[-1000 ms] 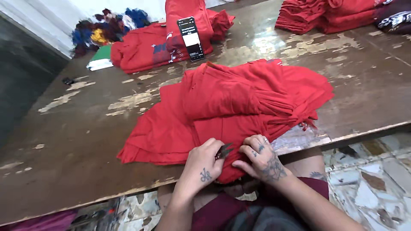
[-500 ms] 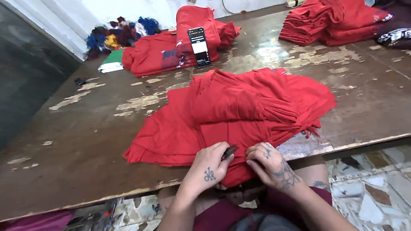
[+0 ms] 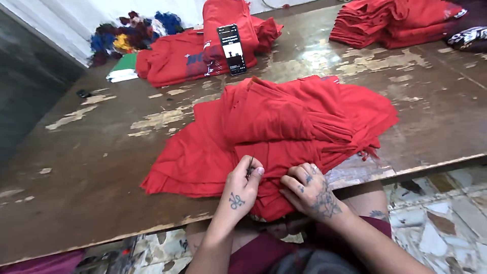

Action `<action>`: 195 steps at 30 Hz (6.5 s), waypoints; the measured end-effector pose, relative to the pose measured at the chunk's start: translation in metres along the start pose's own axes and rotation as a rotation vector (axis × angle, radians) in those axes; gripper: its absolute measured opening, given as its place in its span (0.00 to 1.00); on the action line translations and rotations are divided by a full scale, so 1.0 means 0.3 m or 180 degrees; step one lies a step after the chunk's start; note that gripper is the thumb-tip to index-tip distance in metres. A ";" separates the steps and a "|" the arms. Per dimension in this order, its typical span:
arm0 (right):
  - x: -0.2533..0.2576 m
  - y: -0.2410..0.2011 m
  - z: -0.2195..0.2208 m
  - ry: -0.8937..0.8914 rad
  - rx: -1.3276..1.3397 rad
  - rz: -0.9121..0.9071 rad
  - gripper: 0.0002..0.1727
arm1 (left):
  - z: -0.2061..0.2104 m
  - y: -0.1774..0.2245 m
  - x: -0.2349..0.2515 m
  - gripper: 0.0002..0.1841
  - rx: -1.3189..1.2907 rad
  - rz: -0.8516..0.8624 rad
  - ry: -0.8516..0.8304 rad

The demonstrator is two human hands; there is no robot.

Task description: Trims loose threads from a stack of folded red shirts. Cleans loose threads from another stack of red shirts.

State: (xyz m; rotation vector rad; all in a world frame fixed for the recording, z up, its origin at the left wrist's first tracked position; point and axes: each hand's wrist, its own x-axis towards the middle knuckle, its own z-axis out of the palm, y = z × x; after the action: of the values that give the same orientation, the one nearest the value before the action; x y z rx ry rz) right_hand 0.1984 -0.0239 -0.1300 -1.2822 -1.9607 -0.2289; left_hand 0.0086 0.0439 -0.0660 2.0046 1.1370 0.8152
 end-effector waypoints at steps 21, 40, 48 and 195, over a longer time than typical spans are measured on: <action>-0.088 -0.008 -0.095 0.0167 0.1541 0.0412 0.09 | -0.065 0.076 -0.066 0.15 0.1905 0.1539 -0.0653; -0.116 -0.054 -0.215 -0.0968 0.1613 -0.0206 0.15 | 0.006 -0.029 -0.034 0.08 0.1443 0.1239 -0.0578; 0.090 0.022 -0.114 0.0043 0.0976 0.0813 0.10 | -0.011 -0.044 0.065 0.12 0.0086 0.0211 -0.0645; -0.153 0.090 -0.315 -0.0484 0.0689 0.0017 0.12 | -0.077 -0.049 -0.049 0.09 0.1390 0.1309 -0.1156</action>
State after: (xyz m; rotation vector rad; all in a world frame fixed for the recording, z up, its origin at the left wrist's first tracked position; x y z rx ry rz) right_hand 0.2775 -0.0929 -0.1026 -1.1920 -2.0459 0.0846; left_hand -0.0225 0.0423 -0.0672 2.6719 0.7432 0.3764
